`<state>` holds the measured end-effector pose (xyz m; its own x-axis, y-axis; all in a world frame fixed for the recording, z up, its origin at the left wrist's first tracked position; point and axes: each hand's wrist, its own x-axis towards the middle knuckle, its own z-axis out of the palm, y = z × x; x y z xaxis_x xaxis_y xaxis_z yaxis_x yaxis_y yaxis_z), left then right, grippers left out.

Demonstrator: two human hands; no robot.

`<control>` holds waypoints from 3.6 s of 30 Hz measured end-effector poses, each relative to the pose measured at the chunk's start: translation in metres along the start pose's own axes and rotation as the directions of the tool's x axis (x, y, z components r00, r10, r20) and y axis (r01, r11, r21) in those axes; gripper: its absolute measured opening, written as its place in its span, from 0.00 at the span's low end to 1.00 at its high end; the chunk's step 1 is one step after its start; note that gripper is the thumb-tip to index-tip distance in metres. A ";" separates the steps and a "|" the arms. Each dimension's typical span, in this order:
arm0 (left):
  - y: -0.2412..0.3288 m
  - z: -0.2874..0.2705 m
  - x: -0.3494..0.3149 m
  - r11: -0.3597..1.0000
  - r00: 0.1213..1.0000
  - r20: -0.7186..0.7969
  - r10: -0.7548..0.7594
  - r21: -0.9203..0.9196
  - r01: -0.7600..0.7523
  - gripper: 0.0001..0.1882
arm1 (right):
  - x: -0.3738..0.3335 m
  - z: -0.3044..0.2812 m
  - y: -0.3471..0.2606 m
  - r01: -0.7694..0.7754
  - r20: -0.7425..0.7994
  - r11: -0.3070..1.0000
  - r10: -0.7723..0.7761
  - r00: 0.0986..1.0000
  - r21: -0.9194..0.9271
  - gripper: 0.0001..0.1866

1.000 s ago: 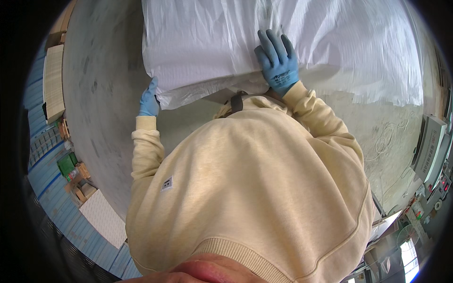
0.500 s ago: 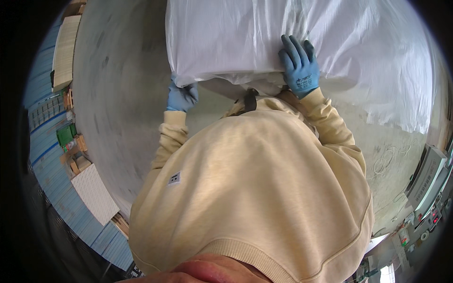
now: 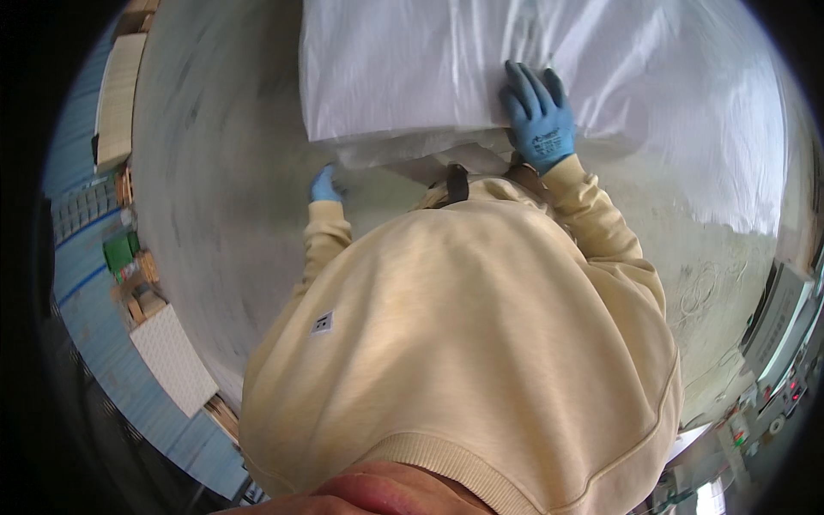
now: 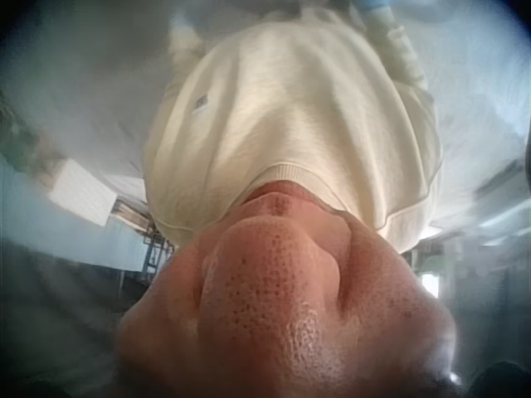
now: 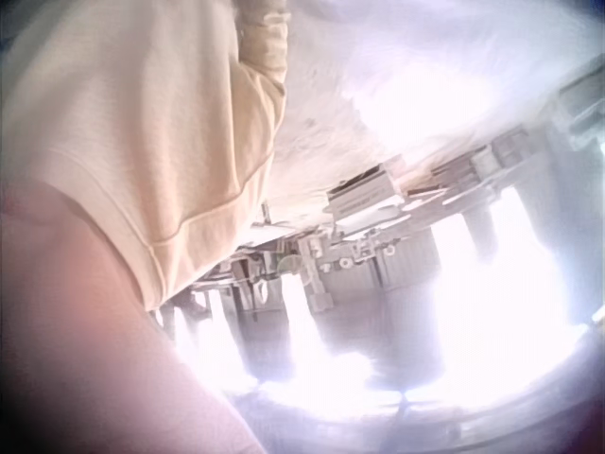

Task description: The person wipes a white panel with a cloth, then stacks it with other panels. The person then covers the stacked panels with a large plastic sheet, smoothing and tucking the edges.

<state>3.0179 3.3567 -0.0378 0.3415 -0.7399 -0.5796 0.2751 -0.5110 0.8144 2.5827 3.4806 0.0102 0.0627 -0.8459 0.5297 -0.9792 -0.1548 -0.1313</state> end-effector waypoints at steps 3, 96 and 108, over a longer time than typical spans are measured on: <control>0.035 0.052 -0.058 0.188 0.353 0.180 0.918 0.587 -0.787 0.33 | -0.003 0.003 0.002 -0.002 0.014 1.000 0.003 1.000 -0.024 0.28; -0.154 0.405 -0.401 -0.188 -0.539 0.754 0.375 -0.507 -0.841 0.31 | -0.297 -0.306 0.215 -0.577 -0.484 0.815 0.484 0.729 -0.055 0.26; -0.194 0.431 -0.423 -0.214 -0.430 0.891 0.142 -0.397 -0.893 0.42 | -0.239 -0.340 0.281 -0.607 -0.306 0.754 0.534 0.788 -0.251 0.27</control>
<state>2.4329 3.5805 0.0616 -0.9091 -0.1441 0.3909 -0.0070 0.9434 0.3316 2.2274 3.8128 0.1320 -0.5321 -0.5933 0.6041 -0.8246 0.5252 -0.2105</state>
